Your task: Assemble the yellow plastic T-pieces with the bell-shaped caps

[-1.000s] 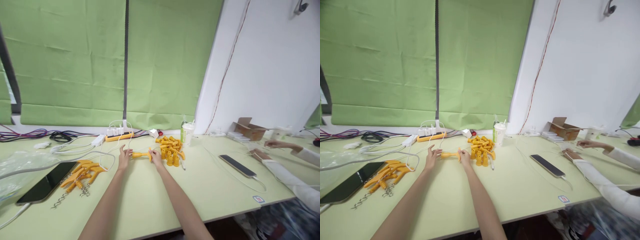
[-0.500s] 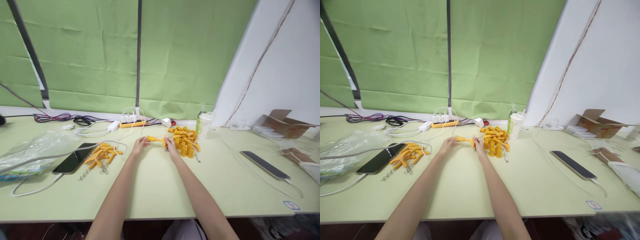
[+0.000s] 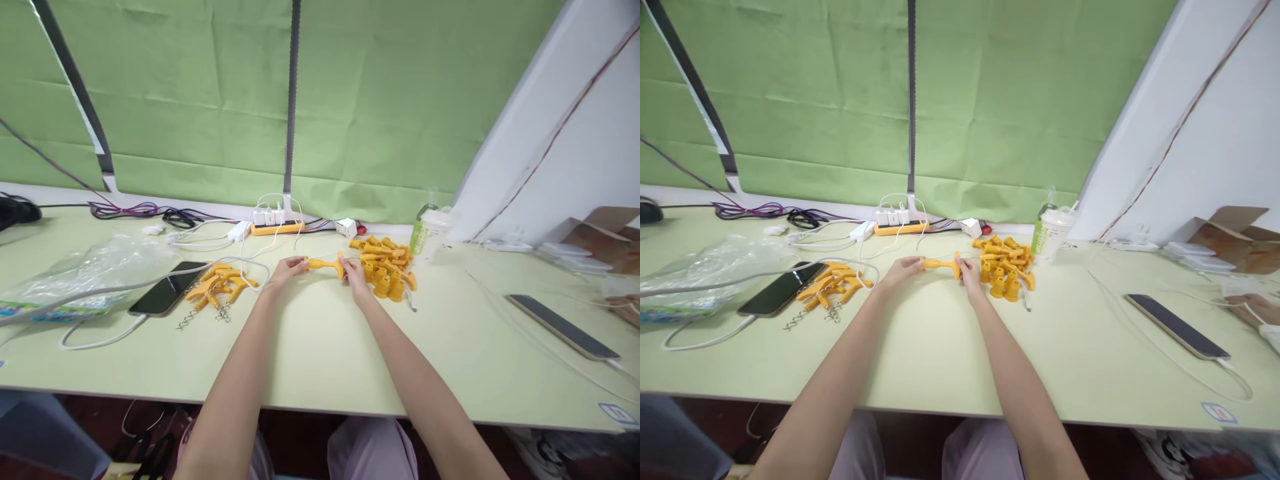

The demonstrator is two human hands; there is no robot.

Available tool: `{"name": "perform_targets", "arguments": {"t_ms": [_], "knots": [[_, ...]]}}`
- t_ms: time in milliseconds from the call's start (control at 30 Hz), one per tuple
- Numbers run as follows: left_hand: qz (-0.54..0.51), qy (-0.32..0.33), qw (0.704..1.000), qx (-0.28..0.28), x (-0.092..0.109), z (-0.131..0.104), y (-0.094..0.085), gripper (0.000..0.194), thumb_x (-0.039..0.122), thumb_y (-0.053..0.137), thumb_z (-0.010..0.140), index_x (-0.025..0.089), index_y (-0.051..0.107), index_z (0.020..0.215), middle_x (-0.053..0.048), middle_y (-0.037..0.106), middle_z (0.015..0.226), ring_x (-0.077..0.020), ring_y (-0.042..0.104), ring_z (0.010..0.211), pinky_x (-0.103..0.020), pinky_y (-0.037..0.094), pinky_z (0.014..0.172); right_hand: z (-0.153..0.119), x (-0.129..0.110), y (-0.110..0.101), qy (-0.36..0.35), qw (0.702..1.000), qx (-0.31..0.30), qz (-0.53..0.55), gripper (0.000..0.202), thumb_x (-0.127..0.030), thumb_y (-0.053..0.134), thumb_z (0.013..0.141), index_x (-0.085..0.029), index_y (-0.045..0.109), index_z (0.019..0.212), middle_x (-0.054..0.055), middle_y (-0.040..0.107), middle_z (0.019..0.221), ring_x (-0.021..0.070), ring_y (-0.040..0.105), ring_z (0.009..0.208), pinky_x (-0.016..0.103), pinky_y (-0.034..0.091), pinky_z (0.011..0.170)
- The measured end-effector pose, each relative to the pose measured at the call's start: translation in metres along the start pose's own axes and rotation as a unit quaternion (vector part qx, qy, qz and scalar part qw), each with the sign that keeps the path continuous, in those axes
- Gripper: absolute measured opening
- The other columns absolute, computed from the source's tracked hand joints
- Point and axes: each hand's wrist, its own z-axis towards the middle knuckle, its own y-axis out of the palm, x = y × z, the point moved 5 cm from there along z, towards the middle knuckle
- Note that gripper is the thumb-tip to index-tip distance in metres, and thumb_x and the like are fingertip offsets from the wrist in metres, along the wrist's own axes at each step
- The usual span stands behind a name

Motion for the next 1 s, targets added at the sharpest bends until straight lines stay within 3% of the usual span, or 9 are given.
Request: {"name": "perform_targets", "arguments": {"t_ms": [467,1000], "knots": [[-0.047,-0.001,0.999,-0.011,-0.010,0.011,-0.009,0.063,0.041,0.083,0.050,0.010,0.065,0.102,-0.014,0.066,0.108,-0.0224,0.064,0.093,-0.037,0.044,0.093,-0.002,-0.007,0.004,-0.040,0.999,-0.019,0.000,0.049,-0.064,0.061,0.066,-0.019,0.047,0.055,-0.007,0.036,0.045,0.0041,0.032,0.040,0.018,0.027,0.037],[0.029,0.001,1.000,-0.003,0.001,0.005,-0.007,0.060,0.035,0.082,0.052,0.013,0.066,0.105,-0.012,0.066,0.112,-0.0250,0.061,0.102,-0.038,0.043,0.095,0.000,-0.003,0.001,-0.027,1.000,-0.006,0.009,0.048,-0.065,0.061,0.065,-0.020,0.046,0.057,-0.007,0.033,0.043,0.0053,0.031,0.039,0.019,0.024,0.036]]}}
